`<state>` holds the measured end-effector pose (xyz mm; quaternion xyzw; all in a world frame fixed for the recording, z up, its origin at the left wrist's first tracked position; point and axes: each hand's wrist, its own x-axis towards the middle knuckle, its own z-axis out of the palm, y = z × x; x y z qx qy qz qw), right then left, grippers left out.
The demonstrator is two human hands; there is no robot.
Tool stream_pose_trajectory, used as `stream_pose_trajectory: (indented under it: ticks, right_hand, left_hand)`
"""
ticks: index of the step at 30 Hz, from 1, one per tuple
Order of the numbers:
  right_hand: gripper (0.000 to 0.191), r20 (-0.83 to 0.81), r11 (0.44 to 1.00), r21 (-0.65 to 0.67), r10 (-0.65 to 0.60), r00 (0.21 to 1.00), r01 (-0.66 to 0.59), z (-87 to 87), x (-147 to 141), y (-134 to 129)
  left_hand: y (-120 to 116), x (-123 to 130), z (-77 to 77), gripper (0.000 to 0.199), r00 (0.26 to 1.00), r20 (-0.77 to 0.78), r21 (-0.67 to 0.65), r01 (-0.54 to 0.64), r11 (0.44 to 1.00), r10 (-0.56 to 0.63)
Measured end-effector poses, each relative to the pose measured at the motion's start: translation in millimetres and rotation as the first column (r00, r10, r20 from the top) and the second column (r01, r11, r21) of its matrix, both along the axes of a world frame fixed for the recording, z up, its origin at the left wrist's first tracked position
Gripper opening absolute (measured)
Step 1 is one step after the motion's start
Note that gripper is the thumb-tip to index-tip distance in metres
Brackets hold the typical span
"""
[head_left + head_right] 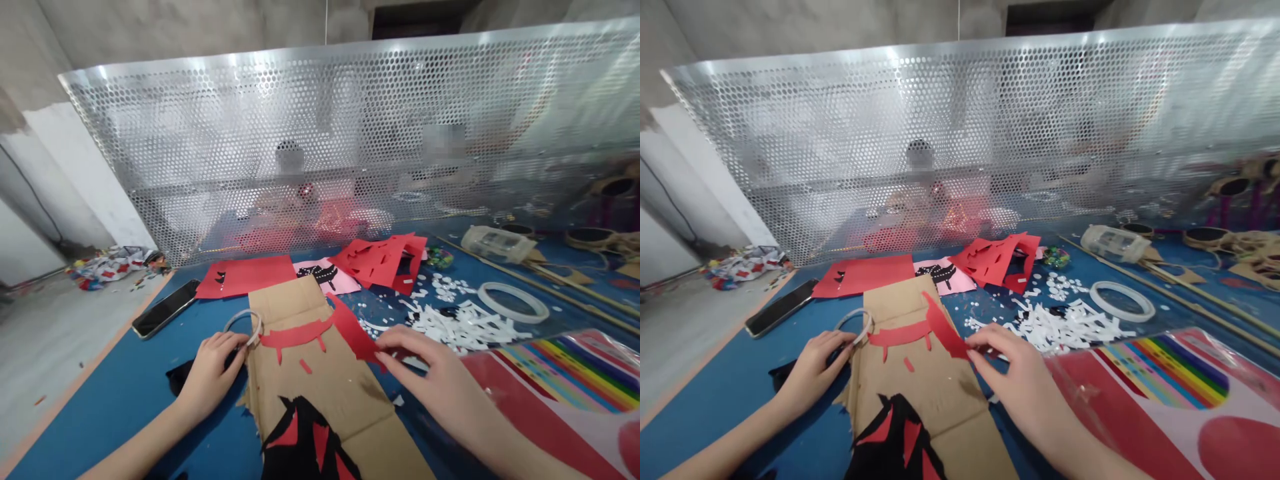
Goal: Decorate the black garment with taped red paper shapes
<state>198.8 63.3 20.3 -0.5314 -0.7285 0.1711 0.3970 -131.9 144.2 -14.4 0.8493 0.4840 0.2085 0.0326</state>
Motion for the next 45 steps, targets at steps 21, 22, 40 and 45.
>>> stream_pose_trajectory:
  ticks: [21,22,40,45]
  right_hand:
    - [0.011,0.853,0.878,0.233,0.022,0.522,-0.417,-40.0,-65.4,106.7]
    - [0.011,0.843,0.890,0.227,0.024,0.537,-0.396,-38.3,-63.8,107.2]
    - [0.021,0.715,0.907,-0.047,0.323,0.620,-0.418,-9.9,-95.8,139.6]
    - [0.020,0.710,0.906,-0.081,0.345,0.615,-0.415,-10.5,-116.9,140.5]
  left_hand:
    - [-9.1,2.5,5.0,0.018,0.997,0.078,-0.069,-0.003,0.998,0.008]
    - [-9.2,2.7,5.2,0.018,0.996,0.089,-0.072,-0.004,0.997,0.011]
    - [4.5,-10.0,-6.4,0.023,0.898,0.414,-0.116,-0.110,0.987,0.148]
    - [3.9,-10.1,-6.2,0.021,0.899,0.418,-0.116,-0.088,0.989,0.129]
